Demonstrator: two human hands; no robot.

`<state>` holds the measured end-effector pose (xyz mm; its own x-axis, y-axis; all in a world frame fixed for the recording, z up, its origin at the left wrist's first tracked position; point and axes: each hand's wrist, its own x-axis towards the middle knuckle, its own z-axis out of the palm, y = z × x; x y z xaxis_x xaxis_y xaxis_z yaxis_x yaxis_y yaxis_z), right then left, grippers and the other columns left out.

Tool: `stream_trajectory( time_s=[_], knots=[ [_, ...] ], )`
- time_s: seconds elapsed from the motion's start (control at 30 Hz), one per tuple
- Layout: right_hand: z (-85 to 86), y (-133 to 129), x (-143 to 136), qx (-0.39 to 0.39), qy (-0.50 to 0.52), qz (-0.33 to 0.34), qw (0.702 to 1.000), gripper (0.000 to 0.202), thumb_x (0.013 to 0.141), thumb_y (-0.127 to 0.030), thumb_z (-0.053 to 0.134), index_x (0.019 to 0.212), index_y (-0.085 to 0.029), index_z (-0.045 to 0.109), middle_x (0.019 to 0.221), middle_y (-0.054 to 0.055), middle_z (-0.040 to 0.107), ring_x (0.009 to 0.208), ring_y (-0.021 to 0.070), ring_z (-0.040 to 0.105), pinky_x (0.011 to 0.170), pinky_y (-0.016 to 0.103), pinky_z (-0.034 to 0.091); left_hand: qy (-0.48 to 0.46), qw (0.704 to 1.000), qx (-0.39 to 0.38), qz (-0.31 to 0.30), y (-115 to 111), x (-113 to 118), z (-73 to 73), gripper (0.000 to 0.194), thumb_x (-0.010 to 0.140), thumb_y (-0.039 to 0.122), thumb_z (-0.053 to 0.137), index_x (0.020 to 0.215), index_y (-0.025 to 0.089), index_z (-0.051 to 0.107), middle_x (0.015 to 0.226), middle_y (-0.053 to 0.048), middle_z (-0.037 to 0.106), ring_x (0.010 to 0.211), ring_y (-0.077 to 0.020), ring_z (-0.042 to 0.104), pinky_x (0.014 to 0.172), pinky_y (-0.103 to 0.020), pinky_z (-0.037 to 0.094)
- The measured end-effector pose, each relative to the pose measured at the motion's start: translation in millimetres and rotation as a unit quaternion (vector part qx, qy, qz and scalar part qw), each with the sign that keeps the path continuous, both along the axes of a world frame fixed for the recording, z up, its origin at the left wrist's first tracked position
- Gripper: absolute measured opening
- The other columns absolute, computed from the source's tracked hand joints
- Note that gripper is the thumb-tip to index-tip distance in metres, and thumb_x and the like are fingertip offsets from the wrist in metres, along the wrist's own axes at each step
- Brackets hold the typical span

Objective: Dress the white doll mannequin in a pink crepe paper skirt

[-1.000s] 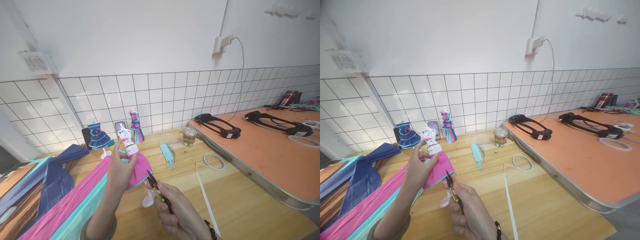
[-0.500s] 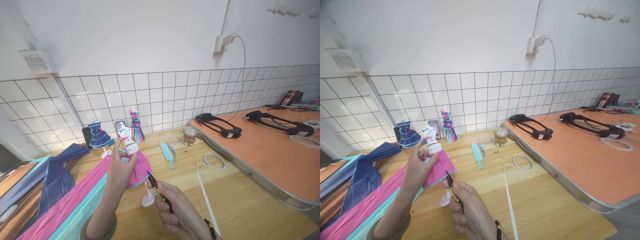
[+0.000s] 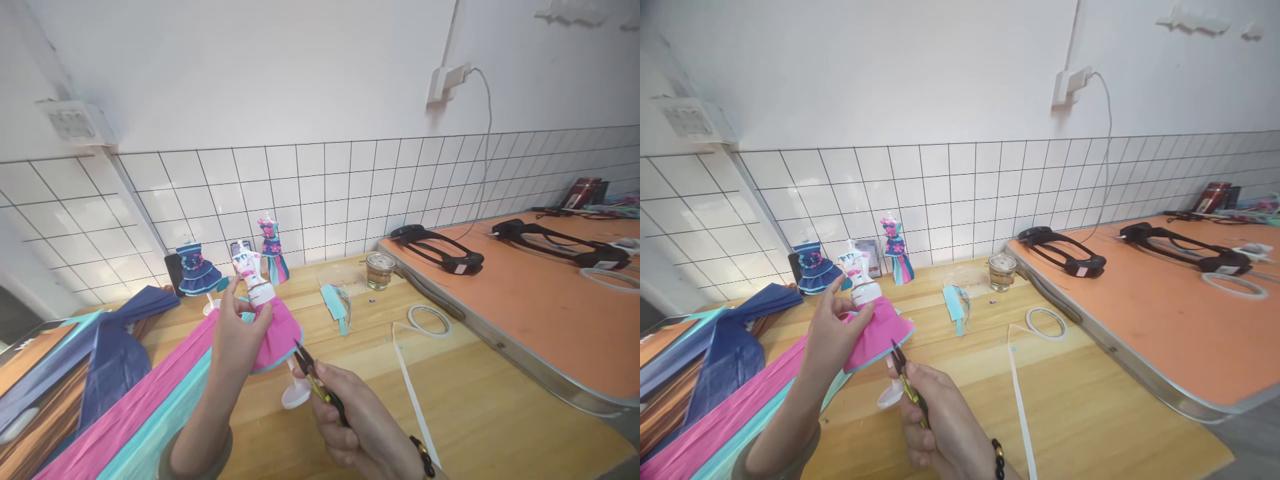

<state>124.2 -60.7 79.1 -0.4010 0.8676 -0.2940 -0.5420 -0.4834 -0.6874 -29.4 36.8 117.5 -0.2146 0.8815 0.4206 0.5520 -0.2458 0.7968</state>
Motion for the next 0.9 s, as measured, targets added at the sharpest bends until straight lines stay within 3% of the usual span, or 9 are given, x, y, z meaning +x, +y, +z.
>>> stream_trajectory(
  time_s=[0.2, 0.4, 0.9],
  knots=[
    [1.8, -5, 2, -0.003, 0.007, 0.013, 1.000, 0.032, 0.083, -0.046, 0.051, 0.101, -0.019, 0.056, 0.052, -0.010, 0.036, 0.031, 0.0000, 0.018, 0.029, 0.012, 0.018, -0.015, 1.000, 0.020, -0.008, 2, -4, 0.0, 0.079, 0.065, 0.038, 0.063, 0.135, 0.016, 0.032, 0.070, 0.002, 0.057, 0.079, -0.0205, 0.058, 0.084, -0.042, 0.042],
    [2.1, -5, 5, -0.015, -0.001, 0.027, 1.000, 0.036, 0.079, -0.049, 0.055, 0.099, -0.019, 0.056, 0.048, -0.010, 0.040, 0.028, 0.0002, 0.019, 0.027, 0.013, 0.018, -0.011, 0.999, 0.032, -0.022, -5, 0, 2.5, 0.077, 0.067, 0.039, 0.063, 0.135, 0.019, 0.032, 0.072, 0.001, 0.056, 0.077, -0.0210, 0.058, 0.077, -0.039, 0.045],
    [5.9, -1, 1, 0.012, 0.022, 0.009, 1.000, 0.032, 0.087, -0.047, 0.046, 0.099, -0.019, 0.054, 0.052, -0.009, 0.042, 0.029, 0.0009, 0.019, 0.028, 0.013, 0.018, -0.021, 0.998, 0.040, -0.042, -14, 13, 0.6, 0.074, 0.067, 0.036, 0.063, 0.133, 0.018, 0.036, 0.067, 0.003, 0.051, 0.074, -0.0193, 0.055, 0.086, -0.043, 0.042]
  ],
)
